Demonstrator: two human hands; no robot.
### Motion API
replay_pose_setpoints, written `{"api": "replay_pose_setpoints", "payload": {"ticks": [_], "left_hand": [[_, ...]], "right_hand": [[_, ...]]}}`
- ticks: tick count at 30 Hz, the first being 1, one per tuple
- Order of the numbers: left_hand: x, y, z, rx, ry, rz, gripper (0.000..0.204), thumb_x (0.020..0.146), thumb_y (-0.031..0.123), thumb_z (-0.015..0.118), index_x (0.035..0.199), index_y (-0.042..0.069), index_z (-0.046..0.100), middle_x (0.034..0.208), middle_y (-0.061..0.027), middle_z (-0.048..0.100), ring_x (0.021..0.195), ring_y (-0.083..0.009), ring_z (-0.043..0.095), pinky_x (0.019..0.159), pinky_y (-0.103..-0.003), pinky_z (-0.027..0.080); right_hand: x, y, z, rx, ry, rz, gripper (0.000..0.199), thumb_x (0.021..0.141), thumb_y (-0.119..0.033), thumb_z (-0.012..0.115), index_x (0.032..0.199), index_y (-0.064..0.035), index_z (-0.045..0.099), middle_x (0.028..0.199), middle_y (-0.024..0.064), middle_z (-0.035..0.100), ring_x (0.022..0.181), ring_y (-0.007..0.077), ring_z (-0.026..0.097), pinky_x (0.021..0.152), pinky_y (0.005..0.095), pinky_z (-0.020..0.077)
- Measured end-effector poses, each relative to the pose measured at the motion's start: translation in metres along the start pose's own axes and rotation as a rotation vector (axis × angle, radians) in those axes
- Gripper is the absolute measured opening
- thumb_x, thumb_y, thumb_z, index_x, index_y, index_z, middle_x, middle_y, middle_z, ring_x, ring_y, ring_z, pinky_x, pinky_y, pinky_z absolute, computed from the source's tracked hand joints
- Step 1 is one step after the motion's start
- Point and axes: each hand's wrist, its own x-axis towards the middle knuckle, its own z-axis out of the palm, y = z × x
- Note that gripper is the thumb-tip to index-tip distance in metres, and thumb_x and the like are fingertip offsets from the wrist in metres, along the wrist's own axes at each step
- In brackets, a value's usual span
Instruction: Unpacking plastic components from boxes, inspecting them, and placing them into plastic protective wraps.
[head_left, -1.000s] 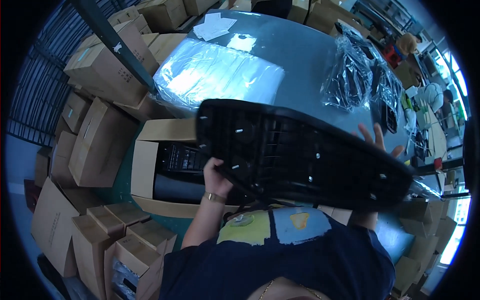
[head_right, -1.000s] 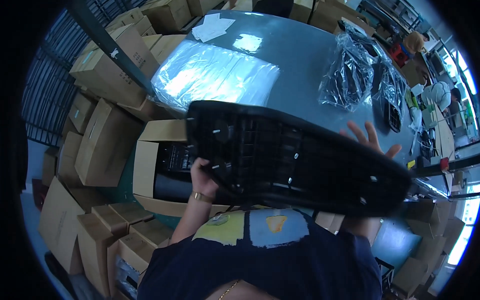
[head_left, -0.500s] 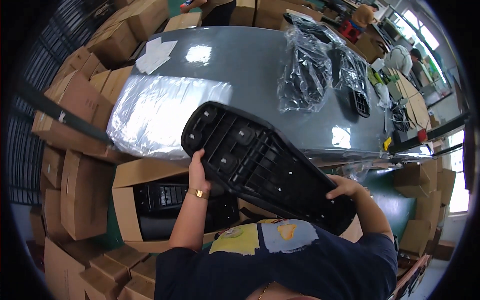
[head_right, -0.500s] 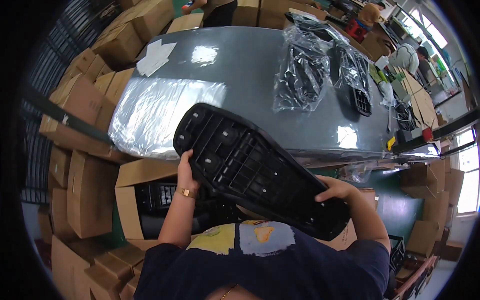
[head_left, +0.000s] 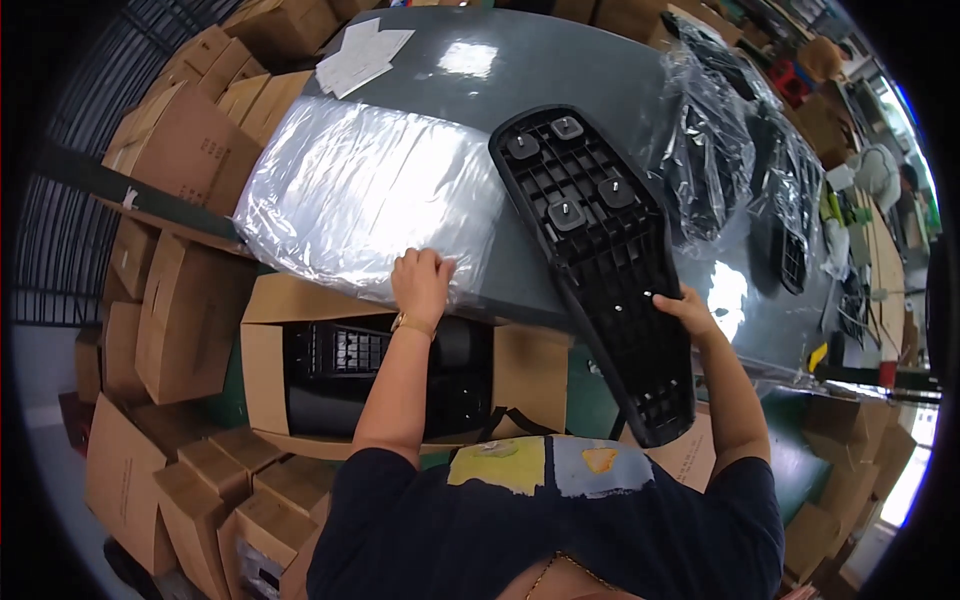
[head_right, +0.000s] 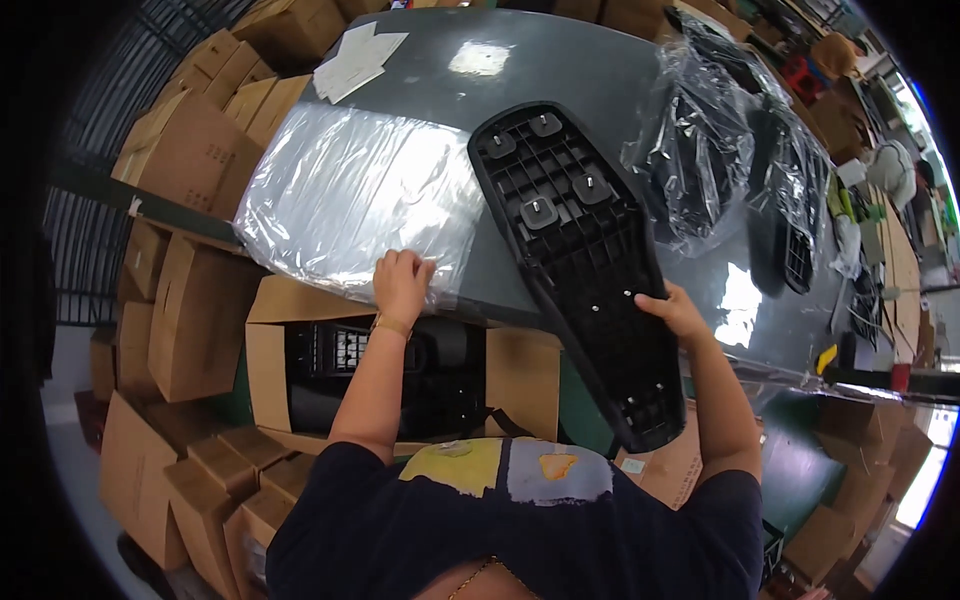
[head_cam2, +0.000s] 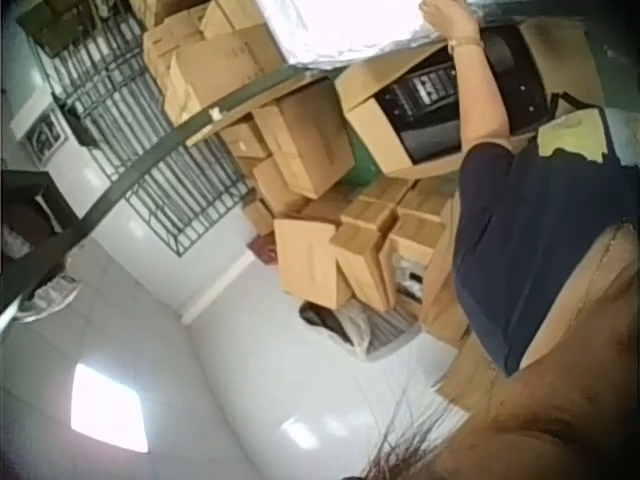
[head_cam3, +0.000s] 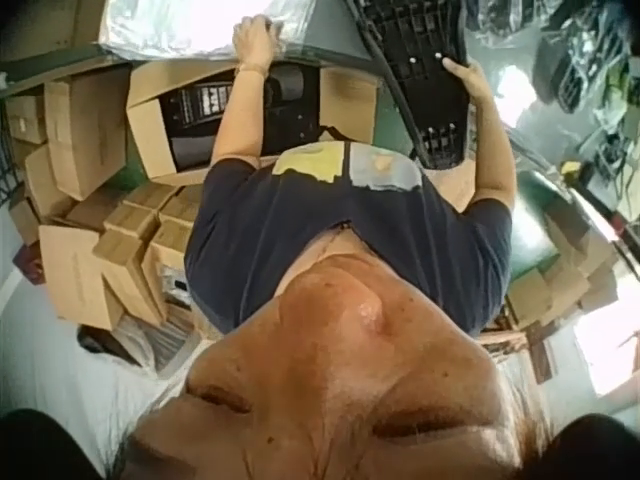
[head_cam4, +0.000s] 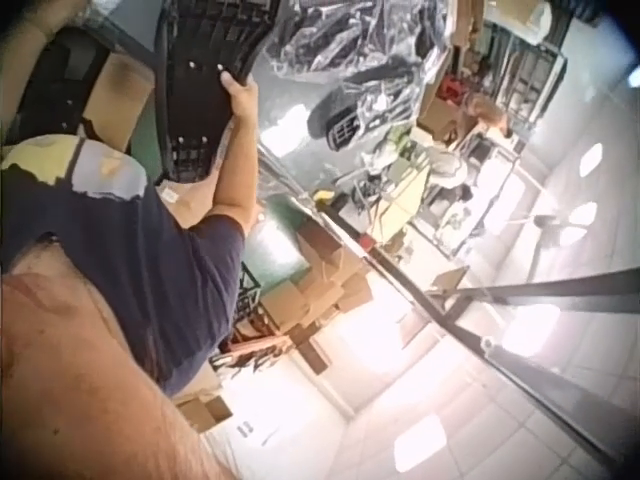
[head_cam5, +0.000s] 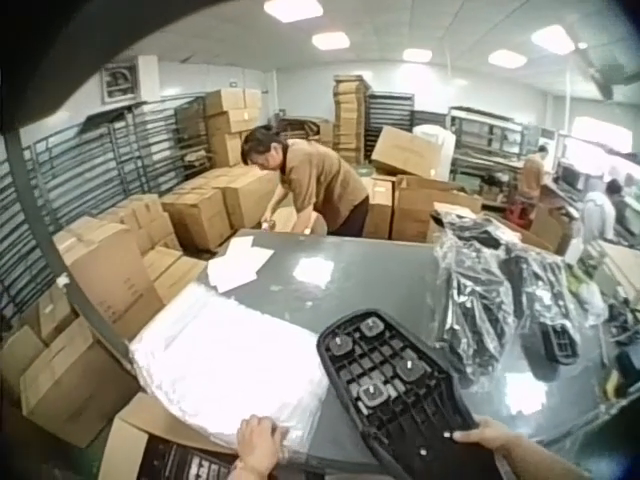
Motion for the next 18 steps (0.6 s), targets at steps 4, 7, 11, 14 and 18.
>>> {"api": "replay_pose_setpoints", "payload": {"ticks": [4,7,11,14,18], "left_hand": [[0.026,-0.015,0.009,-0.052,0.045,-0.010,0.021,0.081,0.024,0.062,0.079,0.003,0.057,0.080,-0.0108,0.056,0.076,-0.0279,0.053,0.068,-0.039,0.043],[0.033,-0.014,0.001,-0.829,0.032,-0.455,0.025,0.089,0.024,0.054,0.086,-0.001,0.055,0.075,-0.0074,0.057,0.065,-0.0138,0.048,0.063,-0.027,0.042],[0.008,0.004,-0.014,-0.219,0.072,-0.208,0.031,0.077,0.033,0.067,0.081,0.005,0.055,0.080,-0.0097,0.055,0.075,-0.0256,0.053,0.069,-0.037,0.042],[-0.020,0.015,-0.015,0.068,-0.038,0.016,0.033,0.070,0.036,0.072,0.078,0.008,0.056,0.082,-0.0090,0.052,0.078,-0.0275,0.051,0.071,-0.040,0.041],[-0.012,-0.020,0.000,-0.148,-0.002,0.012,0.025,0.076,0.028,0.068,0.073,0.005,0.060,0.073,-0.0100,0.055,0.073,-0.0281,0.053,0.068,-0.037,0.043]], "right_hand": [[0.025,-0.010,-0.016,-0.047,-0.101,0.083,0.045,0.074,-0.020,0.071,0.112,0.0005,0.055,0.100,0.0085,0.062,0.088,0.0182,0.061,0.081,0.0311,0.0478],[0.032,-0.014,-0.019,-0.049,-0.146,0.119,0.045,0.074,-0.020,0.071,0.111,0.0005,0.055,0.099,0.0083,0.063,0.087,0.0181,0.061,0.080,0.0309,0.0481],[0.029,-0.012,-0.024,-0.056,-0.195,0.104,0.046,0.073,-0.019,0.071,0.111,0.0007,0.056,0.098,0.0081,0.063,0.086,0.0179,0.061,0.079,0.0307,0.0485],[0.031,-0.013,-0.030,-0.088,-0.190,0.147,0.045,0.072,-0.018,0.072,0.110,0.0003,0.056,0.097,0.0076,0.063,0.085,0.0174,0.061,0.078,0.0304,0.0488],[0.030,-0.014,-0.036,-0.118,-0.202,0.158,0.048,0.072,-0.018,0.072,0.113,0.0001,0.055,0.098,0.0081,0.063,0.087,0.0178,0.061,0.081,0.0296,0.0473]]}}
